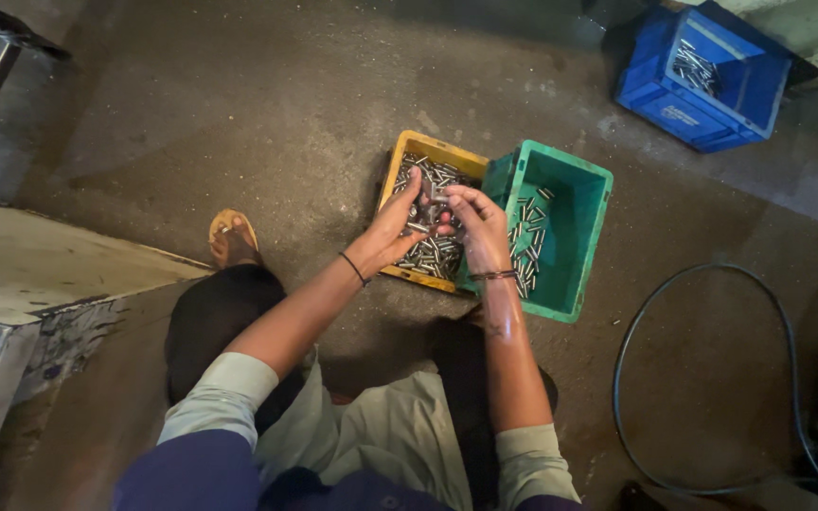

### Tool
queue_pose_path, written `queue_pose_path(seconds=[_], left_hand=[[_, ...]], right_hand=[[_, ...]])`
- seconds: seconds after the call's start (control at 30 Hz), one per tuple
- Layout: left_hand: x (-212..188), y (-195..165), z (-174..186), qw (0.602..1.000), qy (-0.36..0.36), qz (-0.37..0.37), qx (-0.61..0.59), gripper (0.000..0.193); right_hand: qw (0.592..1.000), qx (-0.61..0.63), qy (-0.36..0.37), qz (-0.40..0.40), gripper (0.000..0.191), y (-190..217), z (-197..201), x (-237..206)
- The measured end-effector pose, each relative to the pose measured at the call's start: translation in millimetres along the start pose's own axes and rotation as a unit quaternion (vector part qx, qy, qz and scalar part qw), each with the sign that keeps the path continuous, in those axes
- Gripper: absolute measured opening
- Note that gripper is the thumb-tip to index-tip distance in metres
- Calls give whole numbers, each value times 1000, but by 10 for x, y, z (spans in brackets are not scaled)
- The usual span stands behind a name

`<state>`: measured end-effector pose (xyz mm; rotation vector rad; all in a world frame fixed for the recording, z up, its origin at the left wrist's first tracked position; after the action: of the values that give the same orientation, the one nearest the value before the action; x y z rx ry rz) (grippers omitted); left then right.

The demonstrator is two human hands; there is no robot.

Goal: The person sits on the floor and sorts small cylindrical metal parts by hand, transferring them from a yellow crate to a green crate. The person repeatedly picks up handfuls of parts, inspects them, and places them into the green crate.

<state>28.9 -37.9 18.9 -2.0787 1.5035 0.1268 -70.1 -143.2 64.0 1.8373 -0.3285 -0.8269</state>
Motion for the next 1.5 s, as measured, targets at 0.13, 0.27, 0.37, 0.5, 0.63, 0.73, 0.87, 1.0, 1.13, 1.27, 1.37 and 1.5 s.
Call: queue_pose_path(seconds=[0.13,0.27,0.37,0.5,0.63,0.73,0.87,1.0,1.13,1.27,1.37,1.5], left_hand=[[-28,-69,-23,999,-26,11,23,43],[-27,-43,1,999,-19,8,41,45],[0,10,44,998,-27,17,47,47],[22,39,83,999,-9,9,39,48],[22,78,163,996,-31,20,86,50],[47,90,187,998,-18,5,60,48],[66,74,188,999,-7,-9,41,46],[61,5,131,999,-32,1,25,49],[39,-30,41,999,-23,6,-38,50],[51,-39,46,999,-3,-11,-53,54],[64,8,49,996,34,-26,-73,58],[74,40,96,997,24,-10,-79,66]], right_hand=[[999,-20,26,16,17,80,1,-54],[999,-14,41,23,18,94,-37,-71],[999,-11,41,22,20,77,-51,-69],[999,-32,30,14,21,20,-51,-68],[996,-82,17,16,22,-28,-62,-37],[996,-82,35,29,22,-21,-93,-27],[999,-34,29,-5,18,7,-88,-64],[989,123,83,15,21,119,-45,-111],[990,131,-1,-45,27,53,85,-18],[983,-153,-64,-75,25,-160,68,29],[956,-275,-86,-55,29,-256,-2,-1],[949,-297,-102,-33,25,-190,-78,-21]])
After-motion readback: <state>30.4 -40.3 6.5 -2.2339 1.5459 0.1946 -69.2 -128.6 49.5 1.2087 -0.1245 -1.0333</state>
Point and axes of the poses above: each hand's wrist, its own x-axis towards the middle knuckle, its own z-axis out of the back of the hand, y = z × x, the point moved 4 cm from there along x, towards the middle knuckle, and after that the axes turned 3 degrees about -z, right-handed, at the moved point
